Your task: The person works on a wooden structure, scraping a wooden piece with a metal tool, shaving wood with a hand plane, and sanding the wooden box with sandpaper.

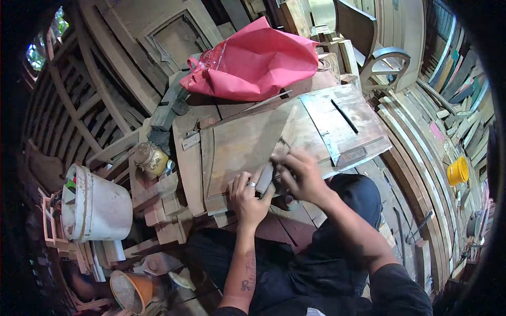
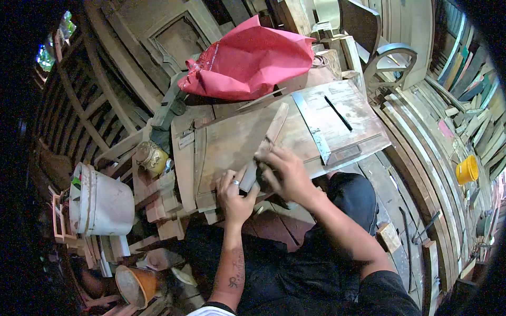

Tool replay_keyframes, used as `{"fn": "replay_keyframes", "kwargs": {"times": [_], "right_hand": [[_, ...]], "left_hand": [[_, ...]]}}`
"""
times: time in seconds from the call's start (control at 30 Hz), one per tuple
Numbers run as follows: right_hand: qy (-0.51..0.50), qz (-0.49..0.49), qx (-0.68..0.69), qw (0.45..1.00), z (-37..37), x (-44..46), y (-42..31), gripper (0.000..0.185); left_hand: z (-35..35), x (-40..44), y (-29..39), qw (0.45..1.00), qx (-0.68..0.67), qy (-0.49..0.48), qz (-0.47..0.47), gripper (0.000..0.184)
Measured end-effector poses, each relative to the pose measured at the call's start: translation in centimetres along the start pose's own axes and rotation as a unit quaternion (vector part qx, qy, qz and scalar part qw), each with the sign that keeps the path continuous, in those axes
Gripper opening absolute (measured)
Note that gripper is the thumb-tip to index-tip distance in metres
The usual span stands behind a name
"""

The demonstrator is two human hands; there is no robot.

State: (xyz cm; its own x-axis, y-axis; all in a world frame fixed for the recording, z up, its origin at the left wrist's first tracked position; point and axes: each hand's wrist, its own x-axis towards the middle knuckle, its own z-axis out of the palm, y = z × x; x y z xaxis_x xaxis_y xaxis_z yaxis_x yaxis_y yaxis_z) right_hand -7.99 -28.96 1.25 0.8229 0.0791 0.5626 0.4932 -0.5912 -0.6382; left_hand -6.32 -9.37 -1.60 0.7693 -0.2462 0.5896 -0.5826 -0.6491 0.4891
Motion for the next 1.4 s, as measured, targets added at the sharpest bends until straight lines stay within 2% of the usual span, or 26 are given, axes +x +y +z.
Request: {"fn": "replay_keyframes", "kwargs": {"times": [0.1,0.2,0.27,0.33,0.4,0.47,0.53,0.63,0.73,0.93,1.0,1.13,1.2,1.23,1.27,1.33,1.4], "right_hand": [[-0.049,-0.057,0.02,0.997,0.6,-1.1,-2.3,0.04],[-0.086,-0.064,0.015,0.994,0.1,-0.9,-1.9,0.04],[-0.036,-0.038,0.011,0.999,0.0,-0.4,-0.2,0.037],[-0.015,-0.02,-0.028,0.999,-0.4,0.3,0.2,0.037],[-0.023,-0.023,-0.009,0.999,0.0,-0.3,-0.6,0.037],[-0.056,-0.066,0.017,0.996,0.8,-1.2,-1.8,0.037],[-0.109,-0.075,0.022,0.991,0.6,-1.5,-2.3,0.036],[-0.048,-0.072,0.009,0.996,-0.1,-0.3,-0.4,0.035],[-0.002,-0.009,-0.018,1.0,-0.4,0.4,0.4,0.037],[-0.086,-0.086,0.028,0.992,0.2,-1.3,-2.2,0.039],[-0.053,-0.09,0.021,0.994,0.2,-0.6,-0.6,0.039],[-0.013,0.023,-0.021,0.999,-1.2,0.6,1.1,0.041],[-0.032,-0.03,-0.034,0.998,-0.7,-0.3,0.6,0.044],[-0.04,-0.043,0.028,0.998,-0.1,-0.7,-0.4,0.044],[-0.081,-0.053,0.014,0.995,0.2,-1.2,-1.4,0.044],[-0.089,-0.112,0.059,0.988,0.5,-1.2,-2.7,0.043],[-0.09,-0.09,0.045,0.991,0.1,-1.0,-1.3,0.043]], "left_hand": [[-0.1,-0.3,-0.3,1.0,0.017,-0.012,-0.004,0.054],[-0.2,-0.4,-0.3,1.0,0.011,-0.011,-0.002,0.054],[-0.4,-0.2,0.0,1.0,0.013,-0.014,-0.005,0.053],[-0.2,0.0,0.3,1.0,0.012,0.0,-0.002,0.05],[-0.1,0.1,0.2,1.0,-0.007,-0.001,-0.001,0.048],[0.1,-0.3,-0.5,0.999,0.033,-0.001,0.014,0.048],[-0.1,-0.3,-0.8,1.0,0.016,-0.003,0.018,0.048],[-0.1,-0.2,-0.2,1.0,0.005,-0.011,-0.01,0.049],[0.0,-0.1,-0.2,1.0,0.01,-0.007,-0.006,0.051],[-0.1,-0.4,-0.6,0.999,0.027,-0.02,0.001,0.054],[0.0,-0.3,-0.5,1.0,0.018,-0.014,0.002,0.053],[0.2,-0.2,-0.1,1.0,-0.001,-0.004,-0.005,0.05],[0.2,-0.2,-0.2,1.0,0.003,-0.007,-0.006,0.049],[0.2,-0.4,-0.4,1.0,0.008,-0.014,-0.008,0.049],[0.1,-0.6,-0.7,1.0,0.01,-0.016,-0.011,0.049],[0.0,-0.7,-1.1,0.999,0.023,-0.022,0.003,0.049],[0.2,-0.8,-0.8,1.0,0.013,-0.016,-0.006,0.046]]}}
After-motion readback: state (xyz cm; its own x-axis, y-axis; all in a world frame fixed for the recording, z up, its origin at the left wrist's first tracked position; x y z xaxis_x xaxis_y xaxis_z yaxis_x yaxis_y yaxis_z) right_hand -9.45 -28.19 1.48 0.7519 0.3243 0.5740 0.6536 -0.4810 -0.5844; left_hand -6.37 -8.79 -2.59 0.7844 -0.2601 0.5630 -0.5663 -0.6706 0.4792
